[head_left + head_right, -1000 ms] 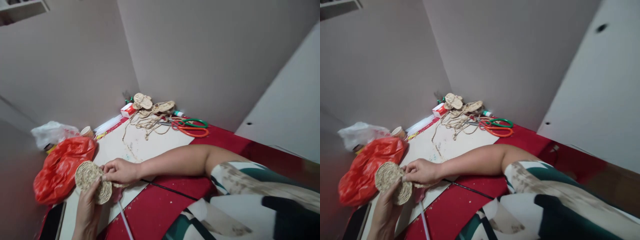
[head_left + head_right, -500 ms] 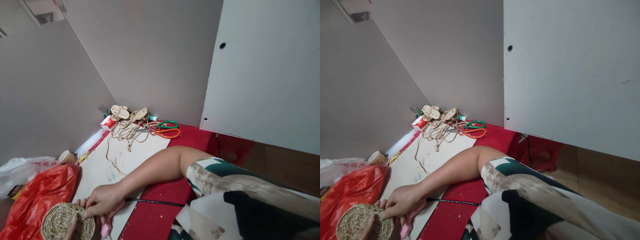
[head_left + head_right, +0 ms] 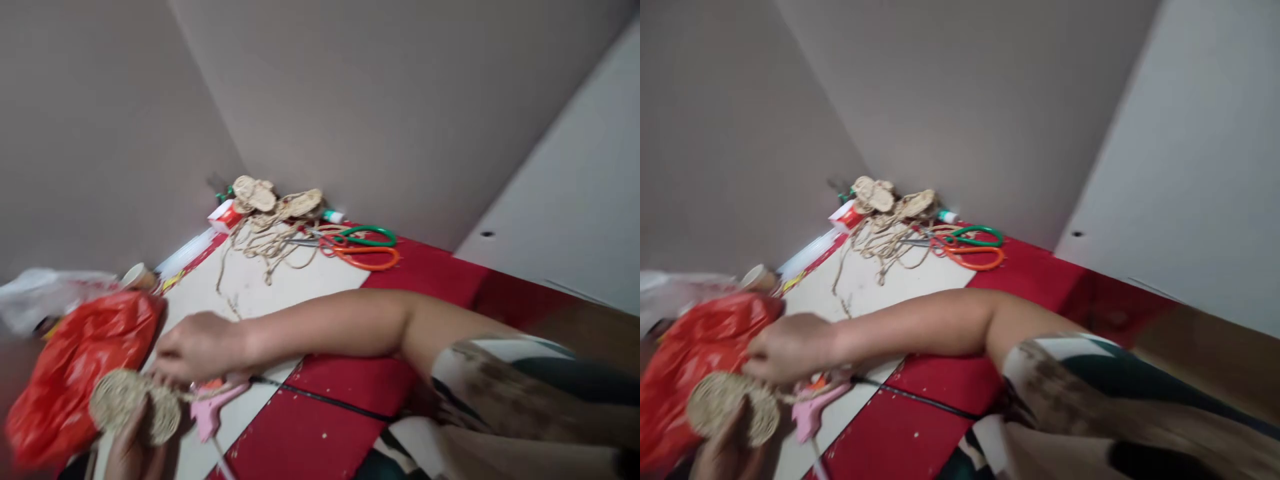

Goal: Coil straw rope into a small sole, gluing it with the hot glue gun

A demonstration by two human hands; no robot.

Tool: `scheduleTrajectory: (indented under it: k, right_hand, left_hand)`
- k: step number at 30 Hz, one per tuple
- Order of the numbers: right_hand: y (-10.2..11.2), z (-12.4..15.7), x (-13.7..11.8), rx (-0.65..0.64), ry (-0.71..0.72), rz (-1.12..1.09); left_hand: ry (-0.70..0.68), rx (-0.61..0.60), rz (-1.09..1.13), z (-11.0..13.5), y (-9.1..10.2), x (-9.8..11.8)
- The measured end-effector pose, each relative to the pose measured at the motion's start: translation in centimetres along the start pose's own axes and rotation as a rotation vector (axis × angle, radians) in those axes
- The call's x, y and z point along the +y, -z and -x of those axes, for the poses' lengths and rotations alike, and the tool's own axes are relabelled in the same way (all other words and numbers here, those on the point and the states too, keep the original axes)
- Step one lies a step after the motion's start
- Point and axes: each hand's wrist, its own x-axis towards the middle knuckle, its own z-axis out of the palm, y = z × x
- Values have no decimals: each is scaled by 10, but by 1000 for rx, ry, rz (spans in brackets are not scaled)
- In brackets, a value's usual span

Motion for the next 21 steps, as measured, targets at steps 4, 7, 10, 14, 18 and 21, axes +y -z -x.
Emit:
scheduleTrajectory:
  k: [4,7,10,14,18,21]
  right_hand:
    - [15,4,-6,73,55,124]
    - [18,9,-8,-156,47,240]
    - [15,24,-13,-429,1,486]
    - [4,47,-20,-610,-55,654]
    - [-5,57,-23,-595,-68,674]
    - [-8,59,-26,-570,-62,688]
  left_hand:
    - [-44,-69,148,3,-12,-1]
    - [-72,-82,184,5,-15,1]
    - [-95,-118,203,8,-18,0]
    - [-118,-149,220,6,-19,-2]
    - [-142,-145,238,3,-17,-2]
    - [-159,-148,258,4,-15,0]
